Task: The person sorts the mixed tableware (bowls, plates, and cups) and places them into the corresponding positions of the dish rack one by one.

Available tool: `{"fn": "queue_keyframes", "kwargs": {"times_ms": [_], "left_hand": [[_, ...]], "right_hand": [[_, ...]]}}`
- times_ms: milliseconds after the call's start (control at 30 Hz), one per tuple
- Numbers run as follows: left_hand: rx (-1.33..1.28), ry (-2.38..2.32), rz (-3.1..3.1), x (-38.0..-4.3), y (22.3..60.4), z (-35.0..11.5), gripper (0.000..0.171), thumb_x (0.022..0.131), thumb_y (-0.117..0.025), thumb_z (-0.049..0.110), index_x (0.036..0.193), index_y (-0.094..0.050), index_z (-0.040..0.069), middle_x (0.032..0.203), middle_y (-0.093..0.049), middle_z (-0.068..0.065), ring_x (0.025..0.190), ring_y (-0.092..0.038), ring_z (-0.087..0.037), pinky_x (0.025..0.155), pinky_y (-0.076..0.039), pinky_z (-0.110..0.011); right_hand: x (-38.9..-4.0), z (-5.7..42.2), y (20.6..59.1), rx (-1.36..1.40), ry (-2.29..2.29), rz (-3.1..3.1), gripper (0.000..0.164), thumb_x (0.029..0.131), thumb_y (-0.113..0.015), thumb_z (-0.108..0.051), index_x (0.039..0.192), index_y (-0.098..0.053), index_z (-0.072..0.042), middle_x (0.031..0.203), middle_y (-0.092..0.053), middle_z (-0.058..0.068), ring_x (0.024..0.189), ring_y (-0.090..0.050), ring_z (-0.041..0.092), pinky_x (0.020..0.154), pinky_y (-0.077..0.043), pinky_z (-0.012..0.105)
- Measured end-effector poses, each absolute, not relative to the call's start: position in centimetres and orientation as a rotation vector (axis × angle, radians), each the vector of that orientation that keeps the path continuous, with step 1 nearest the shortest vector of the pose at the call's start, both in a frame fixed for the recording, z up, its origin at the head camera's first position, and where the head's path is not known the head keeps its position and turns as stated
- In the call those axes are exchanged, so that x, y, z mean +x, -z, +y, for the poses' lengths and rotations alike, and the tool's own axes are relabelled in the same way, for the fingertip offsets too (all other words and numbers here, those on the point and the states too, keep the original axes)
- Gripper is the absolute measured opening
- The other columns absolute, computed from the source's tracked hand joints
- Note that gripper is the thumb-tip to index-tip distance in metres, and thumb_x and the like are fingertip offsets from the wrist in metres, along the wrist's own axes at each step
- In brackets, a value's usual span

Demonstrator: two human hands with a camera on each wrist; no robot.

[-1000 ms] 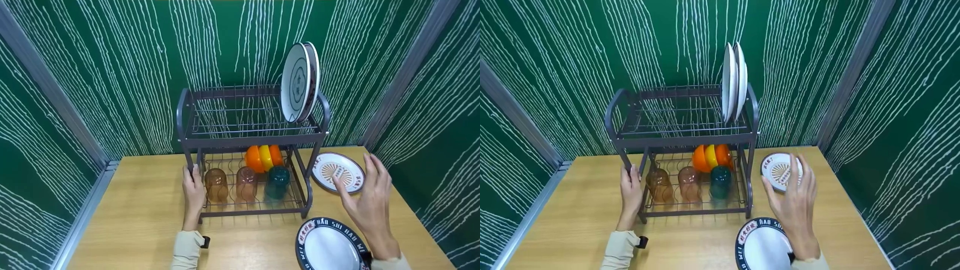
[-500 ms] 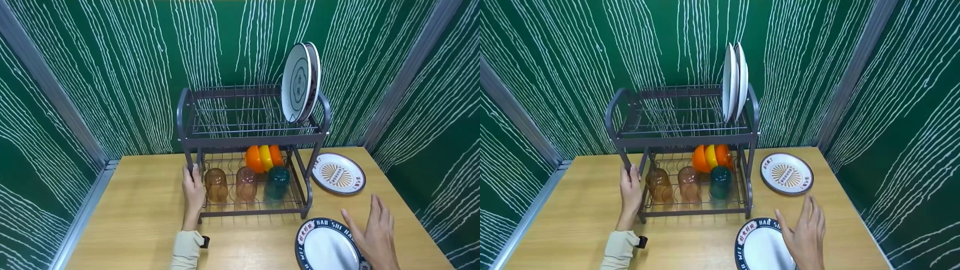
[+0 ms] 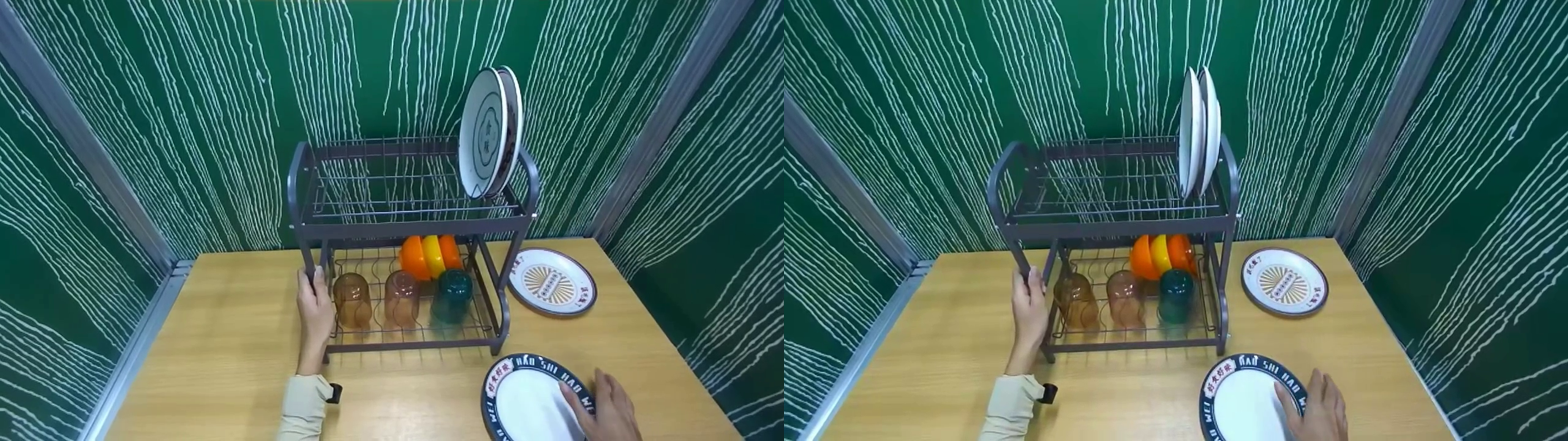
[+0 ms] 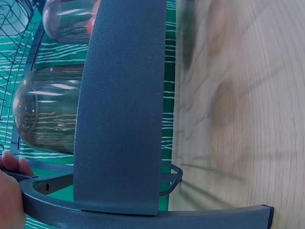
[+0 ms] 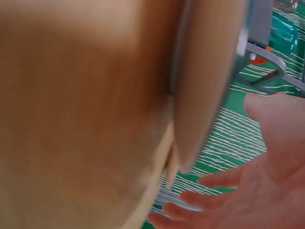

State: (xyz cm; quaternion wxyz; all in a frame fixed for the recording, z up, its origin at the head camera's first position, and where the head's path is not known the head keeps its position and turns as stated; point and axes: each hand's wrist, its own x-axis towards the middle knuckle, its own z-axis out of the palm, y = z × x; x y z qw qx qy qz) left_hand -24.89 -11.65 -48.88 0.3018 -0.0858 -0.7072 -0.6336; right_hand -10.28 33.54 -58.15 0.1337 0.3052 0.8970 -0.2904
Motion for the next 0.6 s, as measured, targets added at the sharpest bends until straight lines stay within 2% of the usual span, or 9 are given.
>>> {"fn": "queue_keyframes", "kwargs": {"times_ms": [133, 300, 400, 500, 600], "left_hand": [[-0.242, 1.674, -1.869, -25.0, 48.9, -11.7, 0.018, 0.102, -0.039, 0.008, 0.106, -0.046, -0.007, 0.072, -0.038, -0.003, 0.06, -0.036, -0.013, 0.052, -0.03, -0.026], [-0.242, 1.66, -1.856, -25.0, 48.8, -11.7, 0.017, 0.102, -0.039, 0.007, 0.104, -0.046, -0.008, 0.072, -0.038, -0.003, 0.059, -0.035, -0.013, 0.051, -0.03, -0.026], [-0.236, 1.654, -1.858, -24.9, 48.8, -11.6, 0.014, 0.101, -0.039, 0.006, 0.103, -0.047, -0.005, 0.071, -0.038, -0.003, 0.058, -0.035, -0.012, 0.05, -0.03, -0.026], [-0.239, 1.649, -1.855, -24.9, 48.8, -11.5, 0.012, 0.101, -0.039, 0.005, 0.101, -0.047, -0.004, 0.07, -0.038, -0.003, 0.058, -0.035, -0.011, 0.05, -0.03, -0.026], [-0.24, 1.635, -1.841, -24.9, 48.8, -11.5, 0.012, 0.1, -0.04, 0.004, 0.1, -0.047, -0.007, 0.069, -0.038, -0.004, 0.057, -0.035, -0.01, 0.05, -0.029, -0.025]], "right_hand": [[-10.3, 33.7, 58.8, 0.835, 0.834, 2.557, 0.117, 0.075, -0.045, -0.08, 0.145, -0.016, 0.008, 0.142, -0.009, 0.035, 0.13, -0.012, 0.054, 0.102, -0.021, 0.067], [-10.4, 34.2, 59.2, 0.746, 0.834, 2.622, 0.09, 0.086, -0.06, -0.053, 0.14, -0.026, 0.01, 0.134, -0.025, 0.036, 0.121, -0.03, 0.05, 0.1, -0.031, 0.062], [-10.4, 34.6, 59.5, 0.72, 0.849, 2.652, 0.076, 0.09, -0.063, -0.039, 0.135, -0.029, 0.012, 0.128, -0.032, 0.035, 0.113, -0.036, 0.046, 0.099, -0.034, 0.06], [-10.5, 35.1, 59.8, 0.712, 0.887, 2.65, 0.069, 0.092, -0.062, -0.034, 0.132, -0.032, 0.013, 0.124, -0.033, 0.034, 0.109, -0.036, 0.044, 0.097, -0.035, 0.059], [-10.4, 35.7, 59.8, 0.685, 0.978, 2.616, 0.072, 0.092, -0.06, -0.037, 0.132, -0.03, 0.014, 0.122, -0.034, 0.033, 0.107, -0.038, 0.042, 0.096, -0.034, 0.058]]}}
